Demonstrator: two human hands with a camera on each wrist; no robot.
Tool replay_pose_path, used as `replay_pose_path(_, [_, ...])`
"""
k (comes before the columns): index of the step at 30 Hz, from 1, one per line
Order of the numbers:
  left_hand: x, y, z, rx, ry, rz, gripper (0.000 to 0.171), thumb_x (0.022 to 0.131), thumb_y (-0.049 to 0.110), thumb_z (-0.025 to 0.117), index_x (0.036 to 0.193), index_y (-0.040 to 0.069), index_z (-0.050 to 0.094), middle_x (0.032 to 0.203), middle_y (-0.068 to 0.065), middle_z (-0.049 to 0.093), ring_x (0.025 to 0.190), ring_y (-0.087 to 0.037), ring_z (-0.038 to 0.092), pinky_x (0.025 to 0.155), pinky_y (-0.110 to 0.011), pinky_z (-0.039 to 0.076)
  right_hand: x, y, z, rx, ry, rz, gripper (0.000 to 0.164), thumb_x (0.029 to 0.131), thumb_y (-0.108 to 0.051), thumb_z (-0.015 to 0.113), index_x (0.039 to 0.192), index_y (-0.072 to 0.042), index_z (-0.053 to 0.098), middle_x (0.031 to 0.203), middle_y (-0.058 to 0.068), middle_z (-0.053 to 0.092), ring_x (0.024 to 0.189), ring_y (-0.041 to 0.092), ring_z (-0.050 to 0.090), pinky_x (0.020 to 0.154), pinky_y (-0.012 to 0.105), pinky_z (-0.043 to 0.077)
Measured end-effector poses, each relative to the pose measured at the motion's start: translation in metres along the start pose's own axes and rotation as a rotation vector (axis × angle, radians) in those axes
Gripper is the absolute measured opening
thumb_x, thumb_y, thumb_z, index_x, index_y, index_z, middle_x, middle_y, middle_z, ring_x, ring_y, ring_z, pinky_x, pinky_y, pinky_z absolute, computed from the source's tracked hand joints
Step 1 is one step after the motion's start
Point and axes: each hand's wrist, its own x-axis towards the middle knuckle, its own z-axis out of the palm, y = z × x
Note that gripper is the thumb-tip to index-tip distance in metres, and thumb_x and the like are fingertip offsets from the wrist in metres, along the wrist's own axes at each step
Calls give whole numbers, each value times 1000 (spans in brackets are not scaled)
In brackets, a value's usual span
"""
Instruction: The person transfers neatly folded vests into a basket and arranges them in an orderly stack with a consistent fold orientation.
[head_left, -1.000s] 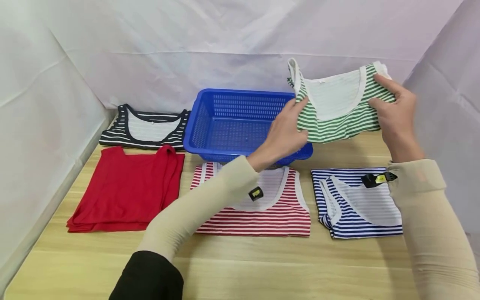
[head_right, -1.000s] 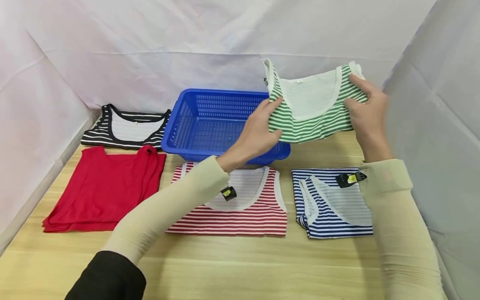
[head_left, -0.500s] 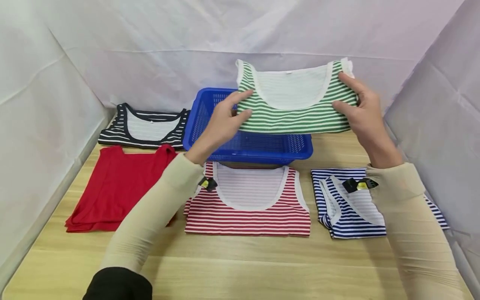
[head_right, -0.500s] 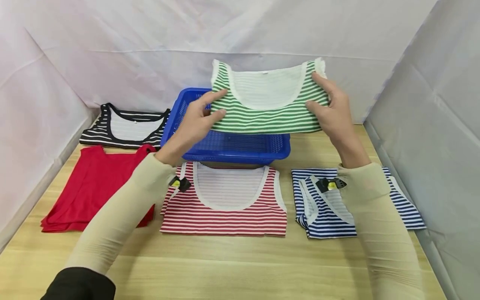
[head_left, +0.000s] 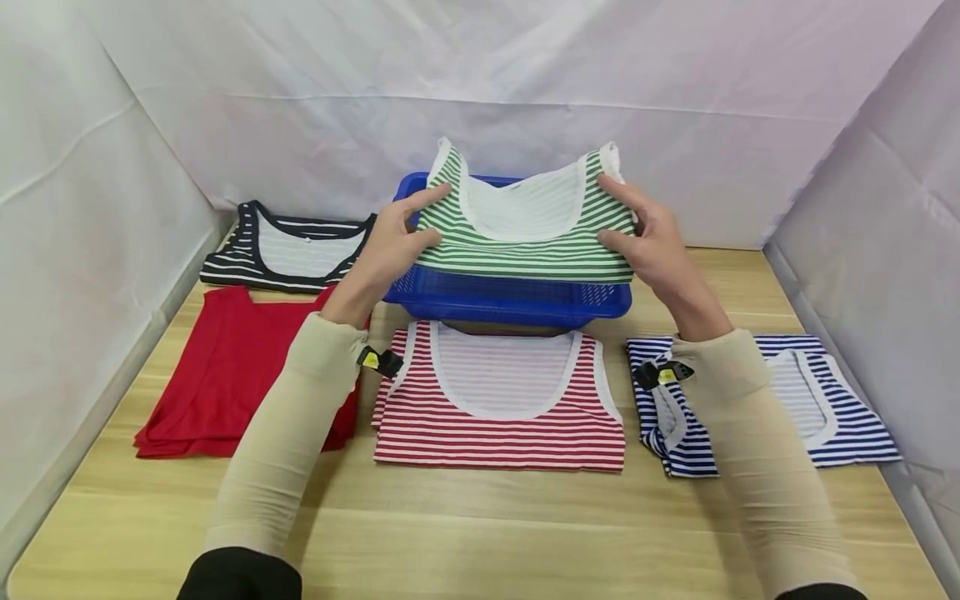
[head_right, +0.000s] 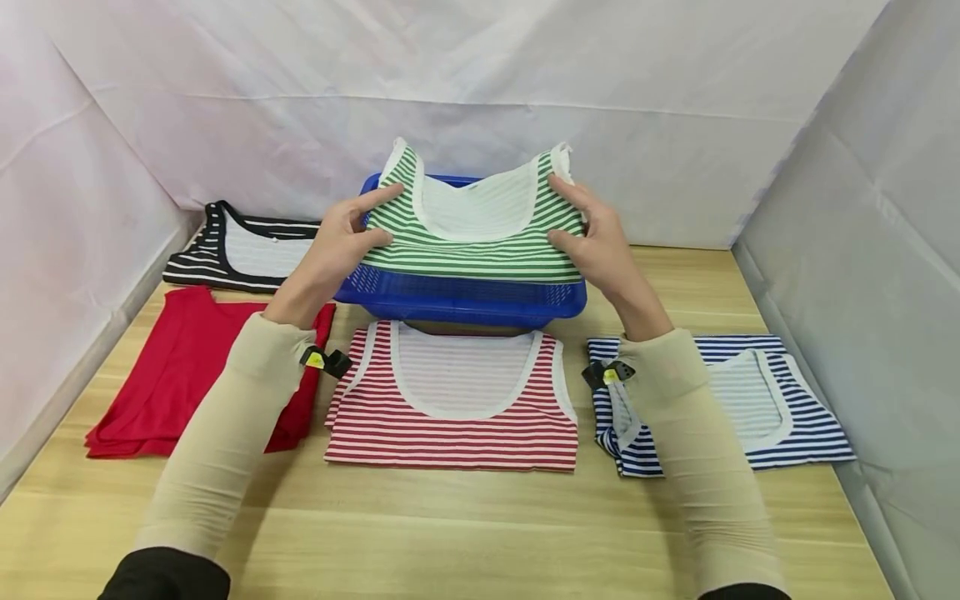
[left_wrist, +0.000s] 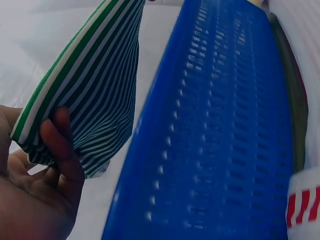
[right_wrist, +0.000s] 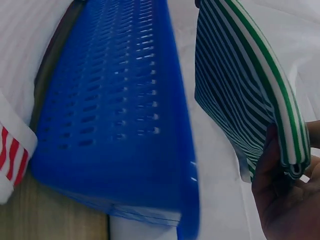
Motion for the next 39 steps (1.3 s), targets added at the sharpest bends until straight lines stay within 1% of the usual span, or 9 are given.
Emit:
replay_pose_path(7, [-1, -19, -12, 160, -27, 12, 63, 91, -4, 48, 150, 11, 32, 153, -7, 24, 47, -11, 33, 46, -26, 28, 2, 6, 16, -181, -10, 23, 65, 90, 10, 52, 150, -1, 29, 152, 11, 24, 114, 29, 44, 73, 23, 44])
replay_pose_path(10, [6, -39, -17, 185, -35, 11, 63, 94, 0, 48, 151, 16, 30, 155, -5, 17, 84, -8, 54, 48, -28, 30, 4, 2, 23, -316, -7, 47, 63, 91, 8, 51, 149, -1, 29, 153, 13, 23, 125, 24, 37, 79, 25, 40])
replay_pose_path(14, [11, -57, -22, 223, -35, -8, 62, 96, 8, 50, 152, 24, 28, 156, 0, 11, 132, -6, 24, 55, -32, 34, 4, -10, 31, -435, -6, 85, 62, 90, 7, 50, 149, 2, 29, 153, 17, 21, 132, 23, 29, 82, 30, 35])
replay_pose_path(17, [11, -61, -22, 296, -37, -26, 62, 97, 12, 50, 152, 26, 25, 156, 2, 7, 126, -10, 35, 63, -34, 37, 7, 0, 32, -463, 5, 82, 65, 88, 6, 50, 149, -1, 30, 153, 14, 22, 127, 23, 33, 76, 31, 34])
replay_pose_path(20, [13, -62, -20, 382, -60, -33, 64, 97, 13, 50, 153, 24, 22, 156, 1, 6, 83, -16, 54, 67, -33, 38, 10, 19, 29, -504, 20, 78, 67, 86, 4, 50, 150, -5, 30, 154, 9, 22, 118, 22, 38, 70, 30, 32])
replay_pose_path(23, [16, -64, -17, 440, -86, -6, 66, 95, 11, 52, 154, 17, 21, 156, -1, 12, 52, -21, 36, 66, -32, 39, 12, 36, 25, -539, 21, 75, 68, 86, 5, 50, 150, -8, 31, 154, 4, 21, 110, 20, 39, 66, 31, 32])
replay_pose_path(28, [20, -65, -11, 525, -134, 32, 68, 94, 7, 54, 153, 10, 20, 154, -3, 19, 92, -17, 50, 77, -31, 39, 13, 48, 25, -581, -38, 68, 68, 87, 3, 48, 151, -7, 27, 155, 4, 17, 115, 21, 39, 71, 36, 34])
replay_pose_path(31, [21, -65, -9, 564, -148, 32, 68, 94, 6, 55, 153, 8, 20, 153, -5, 20, 123, -15, 36, 86, -33, 36, 15, 51, 26, -597, -70, 80, 68, 88, 1, 48, 152, -6, 27, 155, 6, 16, 117, 22, 39, 75, 38, 34])
replay_pose_path(39, [28, -61, -2, 600, -175, 20, 68, 94, 8, 55, 153, 7, 20, 154, -6, 18, 137, -14, 14, 101, -37, 30, 20, 55, 22, -660, -72, 123, 66, 88, 0, 47, 151, -6, 28, 154, 11, 17, 133, 21, 26, 85, 42, 32])
